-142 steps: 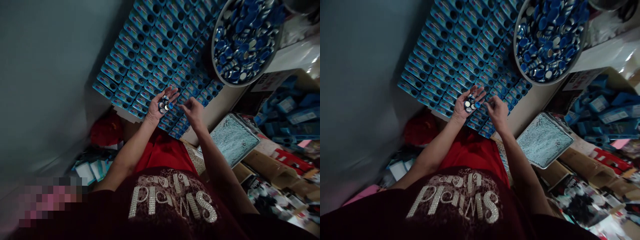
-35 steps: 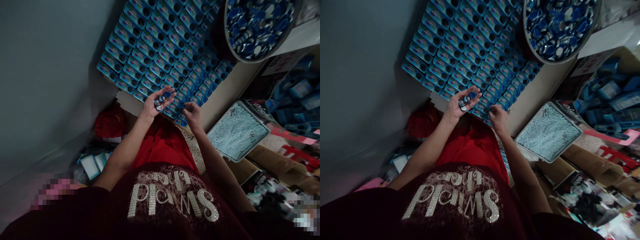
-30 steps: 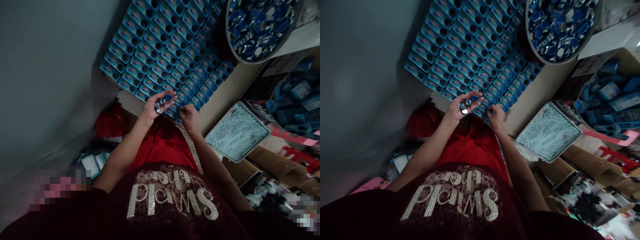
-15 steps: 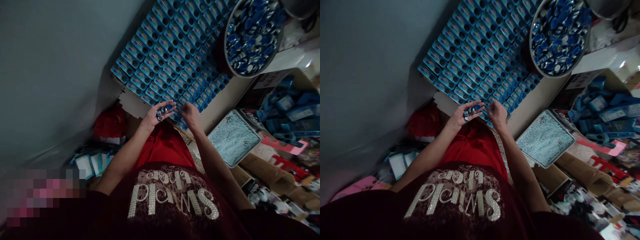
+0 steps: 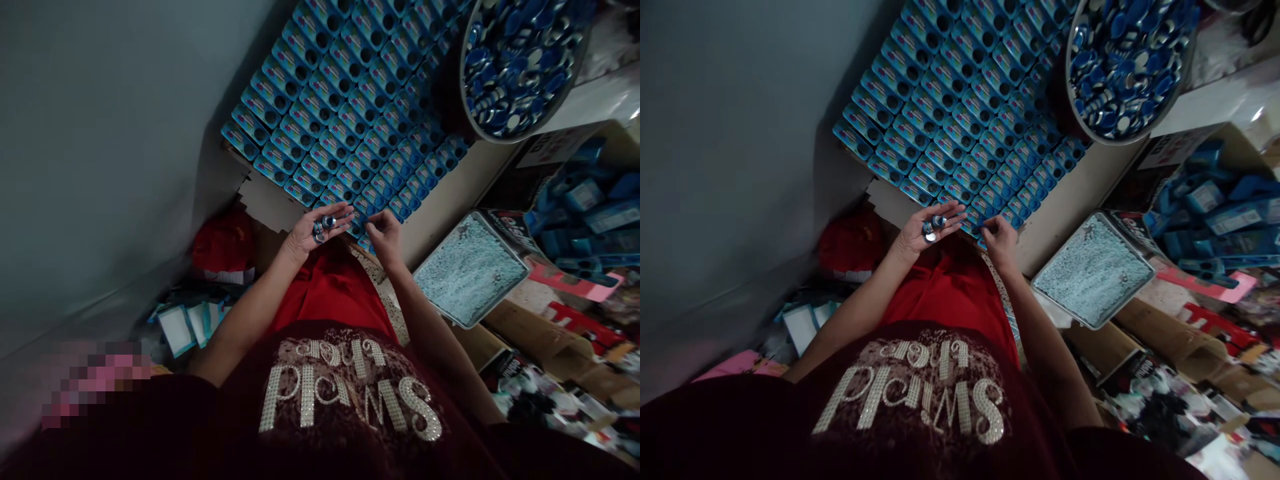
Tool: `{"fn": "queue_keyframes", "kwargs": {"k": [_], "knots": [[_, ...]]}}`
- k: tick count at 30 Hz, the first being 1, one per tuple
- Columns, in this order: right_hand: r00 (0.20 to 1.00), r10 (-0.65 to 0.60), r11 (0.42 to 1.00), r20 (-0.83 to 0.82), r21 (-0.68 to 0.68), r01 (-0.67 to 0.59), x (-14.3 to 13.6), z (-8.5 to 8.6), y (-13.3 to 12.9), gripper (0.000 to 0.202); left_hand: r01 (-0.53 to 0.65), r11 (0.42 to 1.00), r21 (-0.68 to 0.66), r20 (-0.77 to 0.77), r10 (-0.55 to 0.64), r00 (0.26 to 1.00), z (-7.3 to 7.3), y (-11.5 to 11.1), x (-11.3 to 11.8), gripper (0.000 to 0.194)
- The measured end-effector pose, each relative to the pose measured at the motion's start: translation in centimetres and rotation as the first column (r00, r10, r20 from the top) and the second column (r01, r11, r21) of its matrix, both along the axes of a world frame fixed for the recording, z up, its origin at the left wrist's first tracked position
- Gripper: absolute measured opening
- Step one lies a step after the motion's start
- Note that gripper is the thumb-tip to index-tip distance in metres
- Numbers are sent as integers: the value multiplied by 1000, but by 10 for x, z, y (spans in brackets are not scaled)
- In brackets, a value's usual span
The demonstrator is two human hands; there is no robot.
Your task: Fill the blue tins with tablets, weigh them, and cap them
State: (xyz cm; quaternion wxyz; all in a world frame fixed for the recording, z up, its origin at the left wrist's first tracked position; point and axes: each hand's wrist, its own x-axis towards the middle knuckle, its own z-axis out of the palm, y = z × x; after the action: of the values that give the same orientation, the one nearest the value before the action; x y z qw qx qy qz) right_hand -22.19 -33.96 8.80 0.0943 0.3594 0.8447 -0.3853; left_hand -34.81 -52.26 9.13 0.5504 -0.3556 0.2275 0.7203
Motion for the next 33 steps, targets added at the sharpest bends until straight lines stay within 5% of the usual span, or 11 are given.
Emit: {"fn": "queue_keyframes", "kwargs": {"k": [4,9,13,21,33], "knots": [[986,53,997,155,40,-59,12,-6,-6,3,-112,991,-68,-54,108,993,-1,-32,-10,47],[916,131,947,379,225,-229,2,-17,-9,4,-179,984,-8,-101,178,979,-29,-59,-9,50],[872,84,944,483,241,-225,-1,-17,-4,13,-213,975,66,-74,218,973,-41,-55,-4,52],[846,155,941,510,184,-284,-9,-7,7,18,-222,969,107,-77,231,970,-27,-45,-6,51],[832,187,916,522,214,-340,-27,4,16,28,-218,960,177,-13,224,974,-42,-33,14,55]]}}
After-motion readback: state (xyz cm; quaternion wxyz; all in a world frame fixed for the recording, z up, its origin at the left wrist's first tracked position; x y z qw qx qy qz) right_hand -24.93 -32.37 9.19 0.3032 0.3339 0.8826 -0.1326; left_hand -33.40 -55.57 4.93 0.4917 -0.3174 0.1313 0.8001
